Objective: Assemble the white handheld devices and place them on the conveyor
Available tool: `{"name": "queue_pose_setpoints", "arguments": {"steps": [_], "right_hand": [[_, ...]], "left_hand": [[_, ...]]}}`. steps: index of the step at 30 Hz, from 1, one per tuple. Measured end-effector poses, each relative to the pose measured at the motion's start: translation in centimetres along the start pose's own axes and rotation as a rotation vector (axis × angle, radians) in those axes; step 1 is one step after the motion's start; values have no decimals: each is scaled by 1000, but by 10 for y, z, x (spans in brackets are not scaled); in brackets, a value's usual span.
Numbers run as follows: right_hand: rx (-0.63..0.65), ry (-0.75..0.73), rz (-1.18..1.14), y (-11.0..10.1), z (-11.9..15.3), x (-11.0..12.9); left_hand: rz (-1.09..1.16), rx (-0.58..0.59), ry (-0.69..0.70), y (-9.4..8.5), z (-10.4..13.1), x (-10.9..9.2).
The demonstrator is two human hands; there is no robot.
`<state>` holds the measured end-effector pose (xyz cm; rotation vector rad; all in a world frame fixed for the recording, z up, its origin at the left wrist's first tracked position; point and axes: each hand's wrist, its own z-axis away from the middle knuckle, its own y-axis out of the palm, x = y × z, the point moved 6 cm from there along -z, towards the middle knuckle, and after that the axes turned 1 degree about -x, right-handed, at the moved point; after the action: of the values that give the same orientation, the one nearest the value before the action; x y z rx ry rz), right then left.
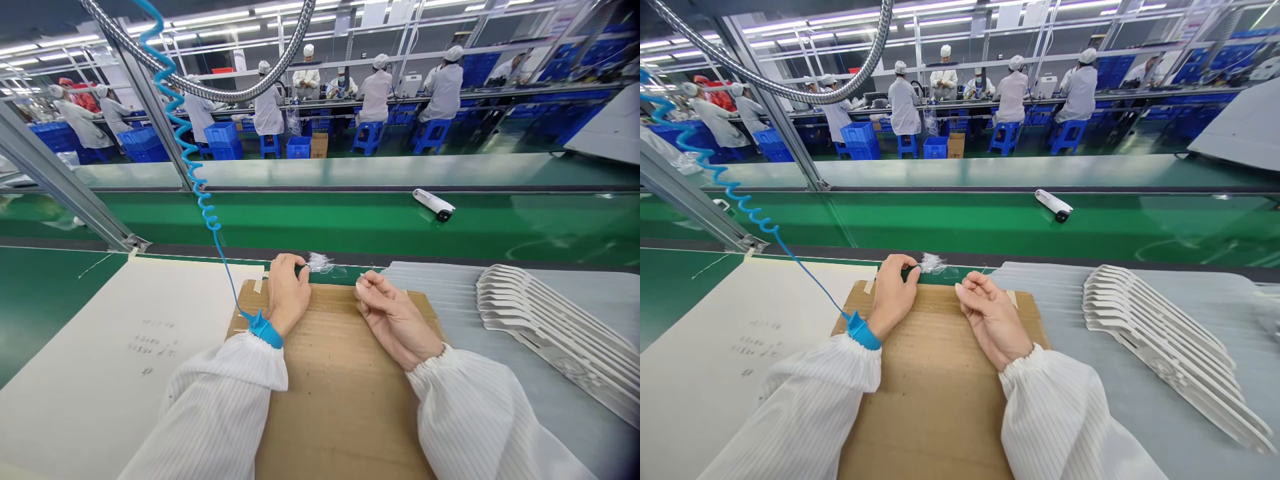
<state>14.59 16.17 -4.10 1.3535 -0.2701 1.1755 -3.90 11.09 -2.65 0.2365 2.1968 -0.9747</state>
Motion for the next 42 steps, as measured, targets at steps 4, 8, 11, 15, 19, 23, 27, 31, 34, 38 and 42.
{"name": "queue_pose_setpoints", "arguments": {"steps": [4,8,11,15,19,23,27,31,34,38,42], "right_hand": [[-26,-5,-33,0,0,0],[-7,-21,-22,-2,0,-1],[13,-21,-12,-2,-1,-1],[-37,0,-30,-1,0,0],[-25,4,-28,4,3,4],[9,16,4,6,4,6],[-31,72,-11,3,5,7],[-27,66,-89,3,5,9],[-6,52,-116,3,4,9],[15,57,-142,4,3,7],[9,53,-177,6,2,6]], "left_hand": [[-2,4,-3,0,0,-1],[-4,4,-4,-1,0,-2],[0,11,-12,-1,-1,-1],[5,19,-16,-1,0,-2],[8,28,-26,-1,0,-1],[12,38,-30,-1,-1,-1],[15,27,-21,-1,-1,-1],[13,23,-9,-1,0,-1],[19,11,0,-1,0,-1],[16,19,-7,-1,0,-1],[16,16,-20,-2,0,-1]]}}
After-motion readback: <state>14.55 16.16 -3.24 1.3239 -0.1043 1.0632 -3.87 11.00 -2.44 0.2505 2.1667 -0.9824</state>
